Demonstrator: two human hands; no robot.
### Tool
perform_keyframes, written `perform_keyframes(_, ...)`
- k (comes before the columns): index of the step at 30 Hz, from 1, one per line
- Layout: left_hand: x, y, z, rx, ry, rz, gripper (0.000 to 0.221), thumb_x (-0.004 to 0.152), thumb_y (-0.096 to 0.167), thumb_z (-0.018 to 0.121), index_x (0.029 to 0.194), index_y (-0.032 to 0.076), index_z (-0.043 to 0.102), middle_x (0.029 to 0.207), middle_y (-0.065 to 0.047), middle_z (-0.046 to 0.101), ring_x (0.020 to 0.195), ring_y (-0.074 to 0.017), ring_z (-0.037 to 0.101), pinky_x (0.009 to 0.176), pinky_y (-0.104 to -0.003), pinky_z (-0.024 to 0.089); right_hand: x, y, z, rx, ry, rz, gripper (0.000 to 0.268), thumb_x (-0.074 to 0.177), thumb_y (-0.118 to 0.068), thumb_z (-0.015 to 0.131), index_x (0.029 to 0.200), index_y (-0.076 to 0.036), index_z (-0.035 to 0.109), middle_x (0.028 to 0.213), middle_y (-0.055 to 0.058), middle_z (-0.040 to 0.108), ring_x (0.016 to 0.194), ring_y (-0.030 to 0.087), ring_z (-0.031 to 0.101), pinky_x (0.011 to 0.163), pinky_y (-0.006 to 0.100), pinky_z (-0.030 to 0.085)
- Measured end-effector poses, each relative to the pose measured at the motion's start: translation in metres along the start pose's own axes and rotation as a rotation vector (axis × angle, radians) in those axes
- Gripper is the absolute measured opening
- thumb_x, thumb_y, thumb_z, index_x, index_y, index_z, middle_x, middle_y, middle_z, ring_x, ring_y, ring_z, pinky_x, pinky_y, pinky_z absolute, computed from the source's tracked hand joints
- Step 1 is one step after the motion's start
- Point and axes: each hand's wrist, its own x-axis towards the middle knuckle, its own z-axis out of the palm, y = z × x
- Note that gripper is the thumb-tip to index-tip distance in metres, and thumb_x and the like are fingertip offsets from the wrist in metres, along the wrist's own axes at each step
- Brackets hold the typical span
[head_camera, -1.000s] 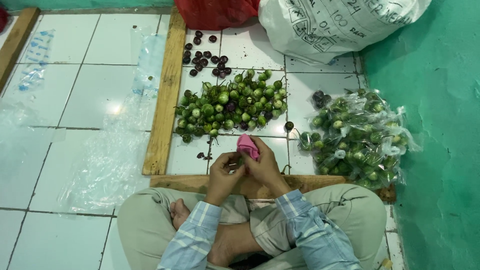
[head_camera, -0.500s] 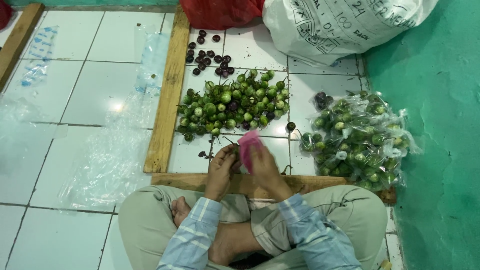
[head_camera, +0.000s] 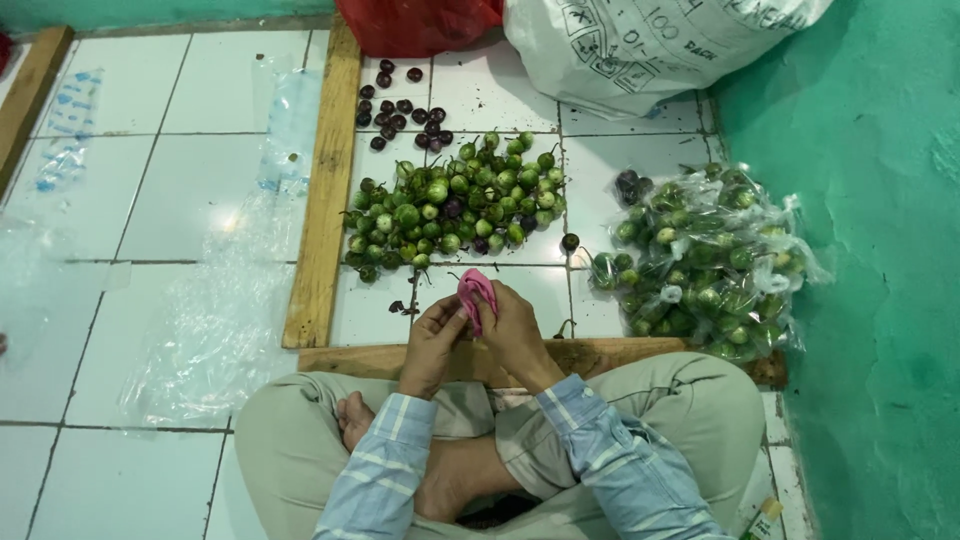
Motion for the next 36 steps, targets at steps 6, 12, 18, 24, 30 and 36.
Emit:
perform_keyframes(6, -0.026, 0.018, -0.012, 0.83, 0.182, -0.123, 0.043, 0.085, 0.032, 0.084, 0.119, 0.009, 0.073, 0.107, -0.013, 0.076, 0.101, -0.0298, 0.076, 0.083, -0.046, 0.062, 0.009, -0.006, -0.022, 0.157, 0.151, 0.184, 0.028, 0.104, -0.037, 0.056, 0.104, -0.01, 0.065, 0.083, 0.023, 0.07, 0.087, 0.044, 0.071, 0.076, 0.051, 0.054)
perform_keyframes(12, -0.042, -0.005, 0.0, 1.431, 0.047, -0.311, 0.044, 0.079, 0.03, 0.072, 0.119, 0.013, 0.07, 0.107, -0.01, 0.074, 0.106, -0.0338, 0.074, 0.088, -0.05, 0.061, 0.007, -0.008, -0.021, 0.185, 0.139, 0.265, 0.029, 0.101, -0.044, 0.06, 0.098, -0.016, 0.067, 0.078, 0.015, 0.073, 0.084, 0.037, 0.074, 0.073, 0.046, 0.056)
perform_keyframes(18, -0.058, 0.043, 0.038, 1.458, 0.015, -0.33, 0.041, 0.083, 0.01, 0.056, 0.122, 0.003, 0.066, 0.113, -0.02, 0.069, 0.114, -0.0421, 0.069, 0.094, -0.056, 0.058, 0.007, -0.006, -0.021, 0.237, 0.115, 0.224, 0.023, 0.101, -0.036, 0.061, 0.1, -0.013, 0.068, 0.076, 0.016, 0.069, 0.08, 0.036, 0.071, 0.071, 0.046, 0.054)
perform_keyframes(24, -0.06, 0.041, 0.034, 1.507, -0.009, -0.295, 0.05, 0.081, 0.006, 0.053, 0.129, 0.001, 0.063, 0.116, -0.02, 0.067, 0.116, -0.0432, 0.068, 0.096, -0.056, 0.057, 0.006, -0.014, -0.024, 0.261, 0.104, 0.248, 0.023, 0.1, -0.038, 0.063, 0.096, -0.017, 0.069, 0.068, 0.01, 0.069, 0.073, 0.03, 0.072, 0.068, 0.041, 0.055)
perform_keyframes(30, -0.045, 0.025, 0.019, 1.424, 0.018, -0.325, 0.053, 0.086, 0.034, 0.067, 0.127, 0.0, 0.066, 0.115, -0.022, 0.068, 0.117, -0.0433, 0.067, 0.097, -0.059, 0.055, -0.015, -0.097, -0.064, 0.319, 0.077, 0.238, 0.025, 0.099, -0.036, 0.062, 0.101, -0.012, 0.069, 0.073, 0.017, 0.067, 0.076, 0.034, 0.068, 0.073, 0.047, 0.053)
perform_keyframes(36, -0.032, 0.031, 0.015, 1.5, 0.059, -0.28, 0.064, 0.085, 0.041, 0.076, 0.132, 0.0, 0.063, 0.115, -0.021, 0.066, 0.116, -0.0428, 0.067, 0.093, -0.061, 0.055, -0.003, -0.072, -0.051, 0.369, 0.088, 0.202, 0.024, 0.1, -0.034, 0.061, 0.1, -0.011, 0.068, 0.072, 0.014, 0.066, 0.075, 0.03, 0.065, 0.074, 0.045, 0.053)
